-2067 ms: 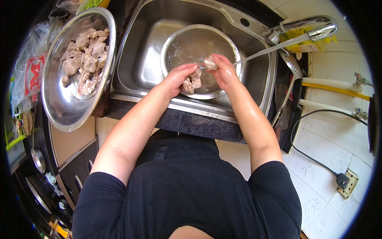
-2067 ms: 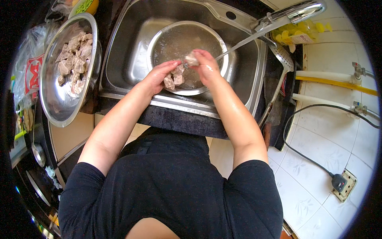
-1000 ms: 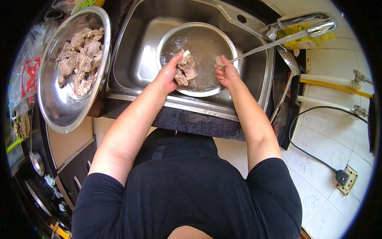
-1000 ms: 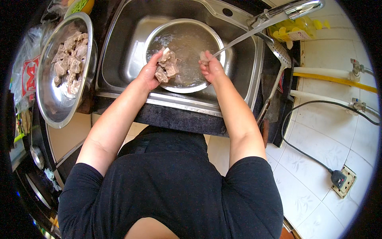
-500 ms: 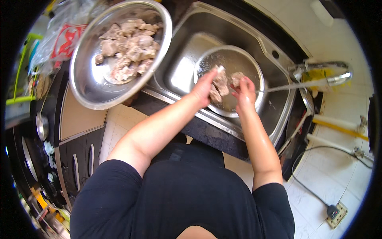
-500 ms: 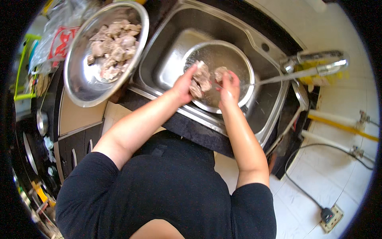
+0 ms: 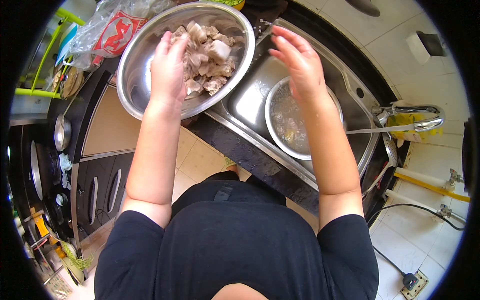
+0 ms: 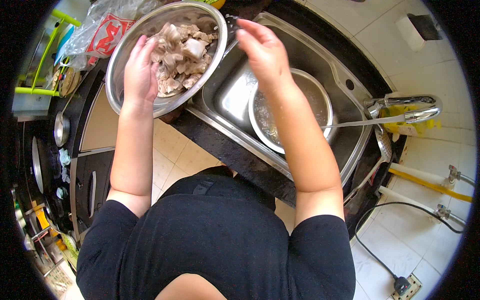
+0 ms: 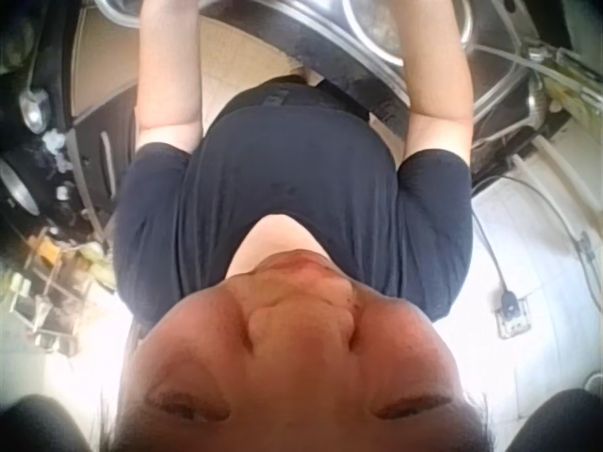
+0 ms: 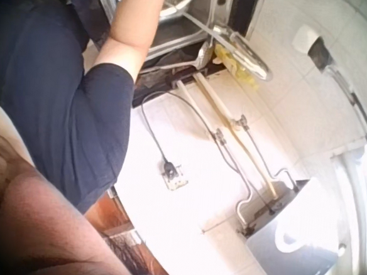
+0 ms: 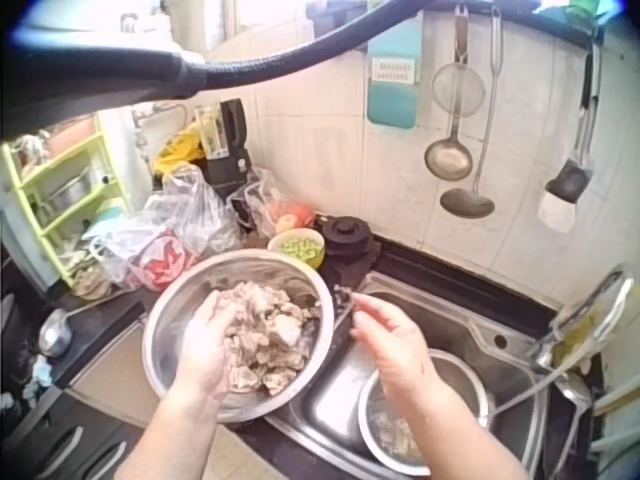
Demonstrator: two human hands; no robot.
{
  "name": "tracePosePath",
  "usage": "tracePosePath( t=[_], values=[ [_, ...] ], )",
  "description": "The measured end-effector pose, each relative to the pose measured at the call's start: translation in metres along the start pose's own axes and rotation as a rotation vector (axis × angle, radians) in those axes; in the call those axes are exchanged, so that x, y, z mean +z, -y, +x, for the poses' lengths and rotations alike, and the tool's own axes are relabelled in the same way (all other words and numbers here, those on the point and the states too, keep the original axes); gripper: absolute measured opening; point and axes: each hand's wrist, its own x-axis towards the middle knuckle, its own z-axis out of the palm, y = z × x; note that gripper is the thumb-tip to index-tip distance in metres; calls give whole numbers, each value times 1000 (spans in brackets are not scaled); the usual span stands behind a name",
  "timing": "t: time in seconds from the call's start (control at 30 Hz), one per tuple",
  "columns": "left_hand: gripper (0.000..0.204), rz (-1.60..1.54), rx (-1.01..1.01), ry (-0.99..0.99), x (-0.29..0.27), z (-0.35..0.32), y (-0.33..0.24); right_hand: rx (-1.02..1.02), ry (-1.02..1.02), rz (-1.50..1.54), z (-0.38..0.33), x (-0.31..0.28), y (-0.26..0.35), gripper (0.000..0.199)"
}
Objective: The person washes pieces of raw meat by hand under running tap water in a kitchen sink. They rinse the meat in a metal bowl, transfer the cleaned pieces to a separate metal tray, and finally rinse the bowl itself.
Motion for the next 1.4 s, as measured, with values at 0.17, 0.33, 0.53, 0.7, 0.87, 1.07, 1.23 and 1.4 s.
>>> tracePosePath(
  t=[0.17,0.33,0.53,0.7,0.87,1.07,1.23,1.4],
  values=[
    [30,146,389,111,19,-39,12,250,-343,-450,-15,-117,-130,19],
    [21,239,369,682,57,-85,67,280,94,-1233,-96,-153,-203,27],
    [37,615,-469,831,100,-102,203,367,305,-1442,-130,-158,-187,39],
    [53,910,-453,734,126,-93,266,335,122,-1212,-136,-199,-191,43],
    [58,1058,-369,913,131,-94,304,696,-583,-373,-141,-199,-189,42],
    [42,1320,-300,1282,133,-110,327,951,-700,366,-136,-218,-170,23],
    [30,992,-678,1294,138,-114,315,848,-698,605,-137,-223,-164,21],
    [23,928,-395,1376,149,-121,305,598,-543,504,-145,-223,-167,26]
  ],
)
